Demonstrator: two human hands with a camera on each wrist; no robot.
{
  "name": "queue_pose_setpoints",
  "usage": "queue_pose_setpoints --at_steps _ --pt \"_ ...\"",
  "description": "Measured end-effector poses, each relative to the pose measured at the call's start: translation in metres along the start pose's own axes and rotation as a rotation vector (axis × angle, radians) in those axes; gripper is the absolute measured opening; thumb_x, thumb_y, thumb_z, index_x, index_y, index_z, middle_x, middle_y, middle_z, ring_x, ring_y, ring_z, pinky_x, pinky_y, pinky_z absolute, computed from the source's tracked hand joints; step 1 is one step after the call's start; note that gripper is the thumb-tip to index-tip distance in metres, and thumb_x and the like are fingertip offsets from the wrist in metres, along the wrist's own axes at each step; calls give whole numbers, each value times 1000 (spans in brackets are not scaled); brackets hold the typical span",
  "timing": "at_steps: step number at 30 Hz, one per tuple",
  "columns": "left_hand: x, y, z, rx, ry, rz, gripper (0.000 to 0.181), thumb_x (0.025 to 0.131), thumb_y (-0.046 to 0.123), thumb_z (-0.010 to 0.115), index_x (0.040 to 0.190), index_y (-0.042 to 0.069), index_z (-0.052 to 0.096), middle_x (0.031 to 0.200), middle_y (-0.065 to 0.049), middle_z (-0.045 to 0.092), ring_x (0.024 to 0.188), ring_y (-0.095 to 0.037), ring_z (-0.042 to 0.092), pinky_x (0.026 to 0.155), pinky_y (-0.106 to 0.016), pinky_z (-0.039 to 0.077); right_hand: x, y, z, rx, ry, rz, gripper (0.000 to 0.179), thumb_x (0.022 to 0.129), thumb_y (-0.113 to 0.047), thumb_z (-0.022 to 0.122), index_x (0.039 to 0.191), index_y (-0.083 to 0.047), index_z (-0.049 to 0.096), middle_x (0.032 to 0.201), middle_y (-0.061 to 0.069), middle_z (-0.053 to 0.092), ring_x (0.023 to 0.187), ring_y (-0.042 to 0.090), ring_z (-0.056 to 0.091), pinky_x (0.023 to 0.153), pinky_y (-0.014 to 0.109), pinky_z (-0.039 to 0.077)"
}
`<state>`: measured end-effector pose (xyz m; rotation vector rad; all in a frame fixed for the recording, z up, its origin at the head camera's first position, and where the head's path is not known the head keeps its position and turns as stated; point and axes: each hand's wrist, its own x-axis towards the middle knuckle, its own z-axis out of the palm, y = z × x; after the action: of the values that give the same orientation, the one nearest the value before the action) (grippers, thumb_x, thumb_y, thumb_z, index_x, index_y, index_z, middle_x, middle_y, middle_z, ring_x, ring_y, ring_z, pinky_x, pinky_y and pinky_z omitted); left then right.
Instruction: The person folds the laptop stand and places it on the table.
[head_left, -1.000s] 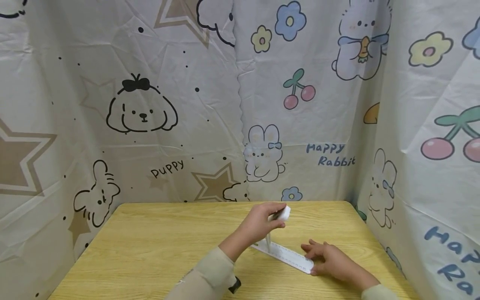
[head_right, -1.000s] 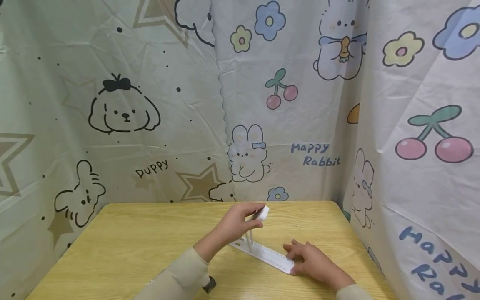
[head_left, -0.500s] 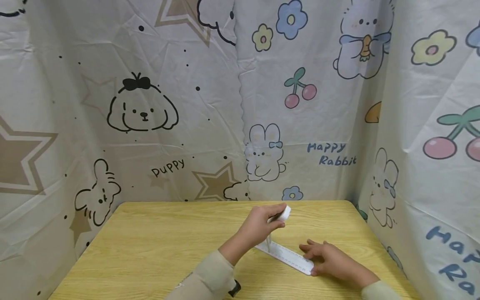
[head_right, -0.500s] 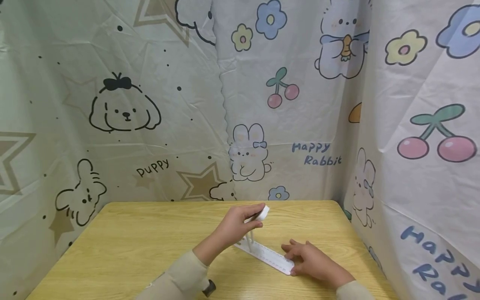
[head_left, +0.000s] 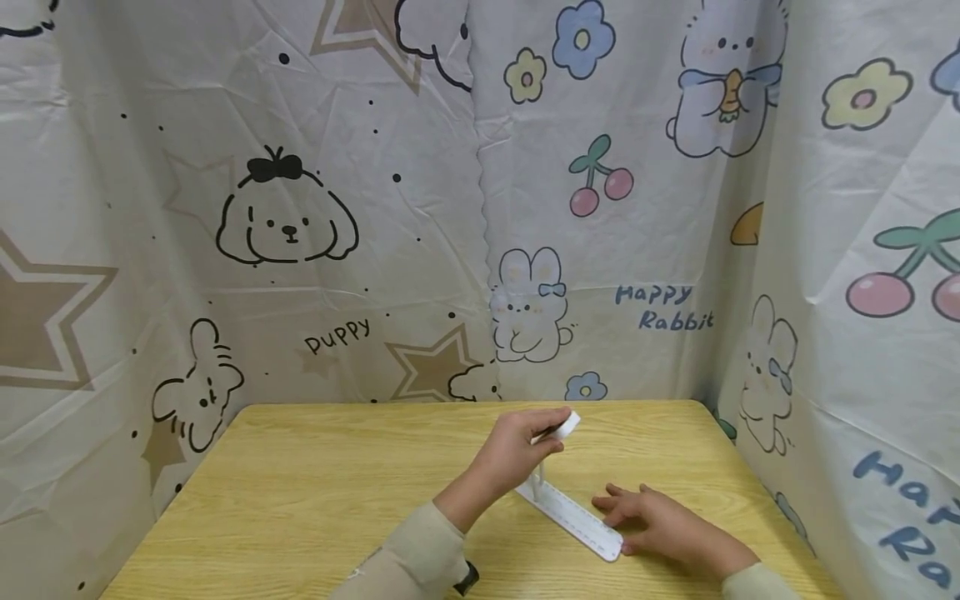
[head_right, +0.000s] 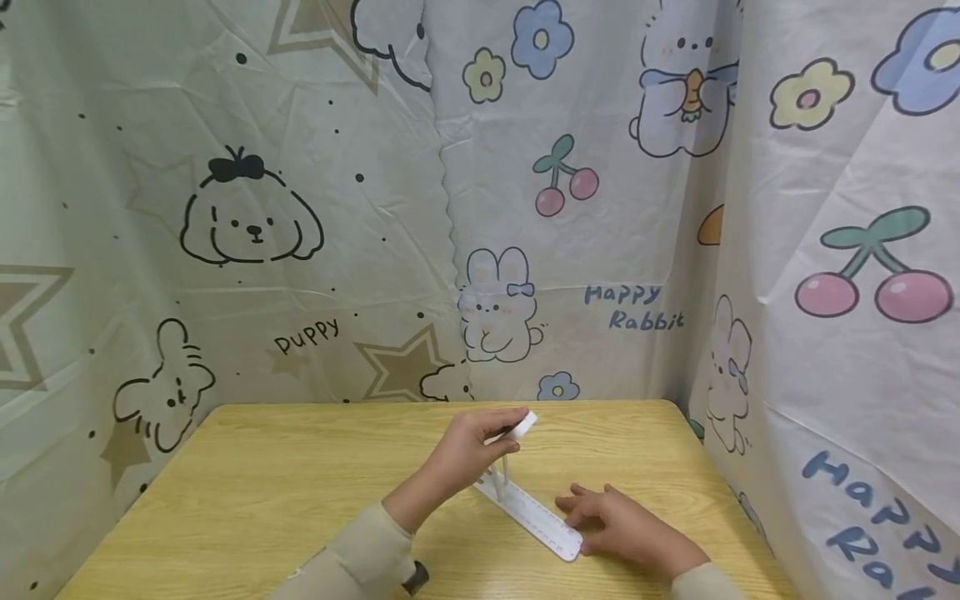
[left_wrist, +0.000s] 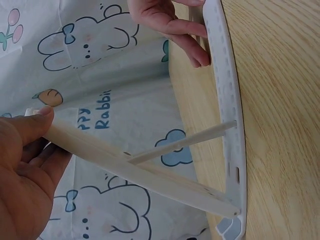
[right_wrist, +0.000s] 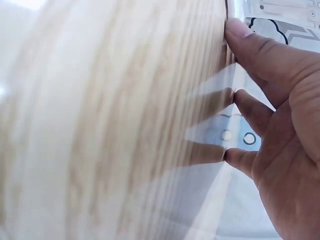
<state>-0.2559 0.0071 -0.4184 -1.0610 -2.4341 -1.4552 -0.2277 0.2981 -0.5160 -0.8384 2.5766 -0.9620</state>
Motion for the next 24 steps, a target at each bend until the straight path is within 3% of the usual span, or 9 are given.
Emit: queue_pose_setpoints --at_steps 9,15,24 --pt "-3 2 -4 26 21 1 45 91 1 73 135 10 67 138 -3 66 122 -15 65 94 -15 53 3 -1 7 36 -18 -22 24 84 -36 79 108 -33 77 145 -2 62 148 47 32 109 84 -3" --pt "-5 2 -7 16 27 13 44 89 0 75 131 9 70 135 -4 68 121 -15 66 95 -19 55 4 -3 5 30 -28 -30 38 84 -37 78 122 -28 76 145 -4 61 149 44 32 112 81 -4" --pt "-7 1 -9 21 39 47 41 88 2 77 128 9 72 130 -5 71 118 -15 67 96 -25 56 8 -1 4 -21 -64 -103 41 84 -40 77 123 -29 76 137 -9 66 145 37 43 111 81 6"
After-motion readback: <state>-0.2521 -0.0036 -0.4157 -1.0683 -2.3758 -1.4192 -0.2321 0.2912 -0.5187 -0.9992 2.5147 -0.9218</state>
